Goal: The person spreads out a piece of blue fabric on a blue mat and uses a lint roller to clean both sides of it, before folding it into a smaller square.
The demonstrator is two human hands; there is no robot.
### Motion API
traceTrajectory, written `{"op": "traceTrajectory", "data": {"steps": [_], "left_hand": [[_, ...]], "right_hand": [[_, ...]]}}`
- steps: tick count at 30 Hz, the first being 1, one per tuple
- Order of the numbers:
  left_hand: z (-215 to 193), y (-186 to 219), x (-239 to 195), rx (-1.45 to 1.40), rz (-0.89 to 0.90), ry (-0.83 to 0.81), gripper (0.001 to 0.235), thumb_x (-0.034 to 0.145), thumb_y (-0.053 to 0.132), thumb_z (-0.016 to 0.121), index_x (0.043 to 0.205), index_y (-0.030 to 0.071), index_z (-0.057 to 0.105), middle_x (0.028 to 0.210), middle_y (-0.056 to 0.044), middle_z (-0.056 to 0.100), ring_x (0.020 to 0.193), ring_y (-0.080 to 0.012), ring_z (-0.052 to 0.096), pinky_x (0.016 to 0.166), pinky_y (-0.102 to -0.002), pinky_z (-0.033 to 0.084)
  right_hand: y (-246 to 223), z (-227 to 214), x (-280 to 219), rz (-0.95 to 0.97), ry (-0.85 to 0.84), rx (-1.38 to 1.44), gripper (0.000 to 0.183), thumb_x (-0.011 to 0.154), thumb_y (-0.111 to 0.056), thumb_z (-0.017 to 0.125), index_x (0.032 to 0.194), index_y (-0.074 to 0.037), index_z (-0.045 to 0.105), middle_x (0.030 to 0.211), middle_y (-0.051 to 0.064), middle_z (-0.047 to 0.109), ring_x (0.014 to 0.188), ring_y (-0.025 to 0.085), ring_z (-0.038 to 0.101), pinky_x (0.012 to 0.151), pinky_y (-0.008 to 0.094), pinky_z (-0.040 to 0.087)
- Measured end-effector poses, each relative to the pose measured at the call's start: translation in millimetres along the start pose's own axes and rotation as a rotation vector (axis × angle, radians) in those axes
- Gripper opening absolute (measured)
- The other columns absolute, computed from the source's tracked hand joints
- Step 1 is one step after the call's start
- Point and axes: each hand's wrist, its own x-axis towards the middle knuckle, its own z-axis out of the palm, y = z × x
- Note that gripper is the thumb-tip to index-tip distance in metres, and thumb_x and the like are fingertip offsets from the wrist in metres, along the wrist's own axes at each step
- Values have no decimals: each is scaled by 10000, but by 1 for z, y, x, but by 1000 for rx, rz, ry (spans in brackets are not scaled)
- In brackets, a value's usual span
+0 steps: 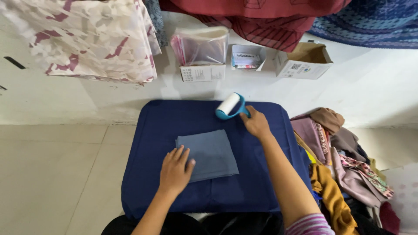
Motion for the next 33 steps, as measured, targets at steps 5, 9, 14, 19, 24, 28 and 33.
{"op": "traceTrajectory", "data": {"steps": [5, 9, 14, 19, 24, 28, 33], "left_hand": [[5, -9, 36, -77, 46, 404, 368, 1039, 237, 521, 1373, 156, 652, 1278, -100, 697, 1242, -296, 629, 1032, -445, 489], [28, -16, 44, 31, -109, 141, 476, 1109, 356, 291, 1498, 202, 518, 1547, -31, 513, 1472, -294, 400, 1203, -515, 268], [5, 2, 38, 116, -222, -49, 517, 1079, 346, 294, 1585, 270, 365, 1642, 37, 369, 1550, -266, 242, 1249, -580, 94], [4, 5, 36, 106, -224, -91, 542, 1073, 344, 270, 1609, 273, 309, 1672, 33, 308, 1560, -279, 207, 1253, -585, 61], [0, 3, 36, 95, -218, -93, 546, 1069, 348, 279, 1610, 279, 310, 1687, 68, 271, 1563, -277, 200, 1251, -585, 77], [-5, 6, 35, 83, -222, -106, 549, 1072, 337, 268, 1615, 265, 298, 1692, 62, 257, 1565, -286, 190, 1249, -593, 67], [-2, 5, 35, 64, -213, -88, 547, 1075, 322, 253, 1614, 245, 311, 1690, 58, 268, 1567, -286, 185, 1248, -593, 58]], "right_hand": [[-112, -1, -59, -162, -42, -285, 662, 986, -693, 372, 967, -182, 792, 920, 159, 782, 980, 416, 733, 857, 549, 562], [-96, 59, -58, -426, 50, -467, 595, 992, -552, 379, 766, -178, 783, 671, 123, 734, 693, 349, 753, 634, 438, 589], [-52, 42, -39, -468, 189, -566, 510, 947, -540, 463, 696, -222, 774, 606, 116, 710, 661, 347, 749, 571, 445, 574], [-14, 10, -35, -420, 156, -604, 543, 959, -555, 443, 705, -207, 774, 623, 128, 714, 680, 363, 749, 583, 452, 580], [10, 8, -26, -444, 251, -637, 532, 943, -581, 474, 654, -236, 758, 587, 101, 695, 644, 349, 744, 559, 440, 577], [-3, -14, -31, -395, 203, -695, 570, 943, -608, 443, 667, -232, 771, 610, 114, 708, 672, 354, 750, 582, 449, 585], [-51, -27, -54, -329, 66, -631, 609, 931, -626, 439, 784, -157, 798, 678, 183, 726, 779, 425, 746, 687, 546, 577]]}}
